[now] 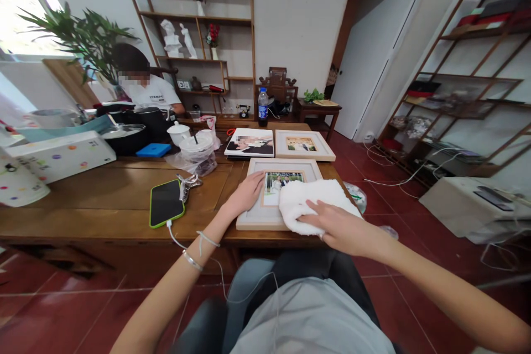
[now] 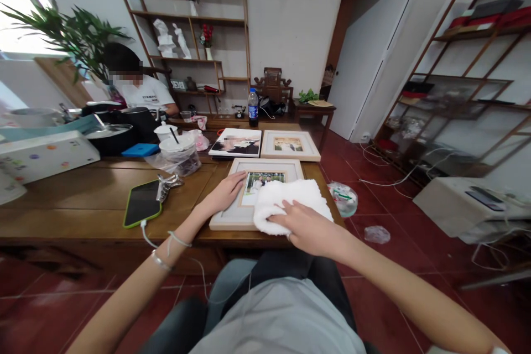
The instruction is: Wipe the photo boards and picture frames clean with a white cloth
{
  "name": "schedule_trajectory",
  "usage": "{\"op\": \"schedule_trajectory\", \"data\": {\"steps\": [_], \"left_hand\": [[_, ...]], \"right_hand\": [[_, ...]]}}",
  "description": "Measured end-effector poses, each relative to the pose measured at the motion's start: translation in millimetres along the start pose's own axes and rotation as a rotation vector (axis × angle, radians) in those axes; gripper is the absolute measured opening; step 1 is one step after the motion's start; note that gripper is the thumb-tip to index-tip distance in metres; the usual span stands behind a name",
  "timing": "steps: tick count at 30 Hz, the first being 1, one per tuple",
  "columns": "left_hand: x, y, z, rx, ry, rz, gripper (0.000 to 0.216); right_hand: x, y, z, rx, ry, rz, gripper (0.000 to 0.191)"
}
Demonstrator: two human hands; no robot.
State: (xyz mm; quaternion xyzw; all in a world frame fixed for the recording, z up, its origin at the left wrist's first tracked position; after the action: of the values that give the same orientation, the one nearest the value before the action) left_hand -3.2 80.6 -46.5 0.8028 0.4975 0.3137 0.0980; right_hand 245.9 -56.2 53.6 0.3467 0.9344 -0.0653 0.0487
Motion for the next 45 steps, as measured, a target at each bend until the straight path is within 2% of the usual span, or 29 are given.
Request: {"op": "schedule_trajectory", "data": {"steps": [2,5,13,17,21,26,31,35,39,45], "left_hand": [[0,1,0,0.014,-0.004,0.001,0.046],[0,0,-1,0.033,-0.019,0.013,0.047],[0,-1,-2,0.051,-0.014,0.032,0.046],[0,-3,-1,0.033,-0.012,0.037,0.045],[0,-4,1,0.022,0.009,0.036,0.045],[0,-5,3,0.013,0.005,0.028,0.045],[1,-5,3,0.020,-0.008,0.013,0.046],[1,-5,3,0.025,-0.003,0.013,0.045],[0,-5,3,0.035,0.000,0.022,0.044],[0,-4,1,0.043,-0.013,0.031,0.045]], "right_hand": [[-1,-3,1,0.005,0.013,0.009,0.065],[10,8,6,-0.007,0.052,0.031,0.069],[79,85,1,-0.165,0.208,0.065,0.062],[98,104,1,-0.216,0.224,0.088,0.066],[80,86,6,-0.159,0.129,0.033,0.065],[30,28,4,-0.056,0.008,-0.022,0.066],[-4,-23,-2,0.026,0.032,-0.018,0.062],[-2,-34,-1,0.024,0.062,-0.003,0.059],[20,-11,9,-0.014,0.110,0.024,0.061],[73,62,18,-0.132,0.281,0.112,0.066]]}}
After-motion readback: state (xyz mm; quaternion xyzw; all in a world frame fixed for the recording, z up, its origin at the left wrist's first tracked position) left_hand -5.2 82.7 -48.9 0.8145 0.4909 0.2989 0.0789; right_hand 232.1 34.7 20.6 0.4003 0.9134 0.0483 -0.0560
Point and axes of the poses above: each hand's wrist, its own x-axis towards the middle knuckle, its own z-axis out of the palm, y = z × x, the point moved 1 cm from there along x, towards the middle knuckle, and after that the axes turned 8 degrees about -z, right-handed, at the moved point
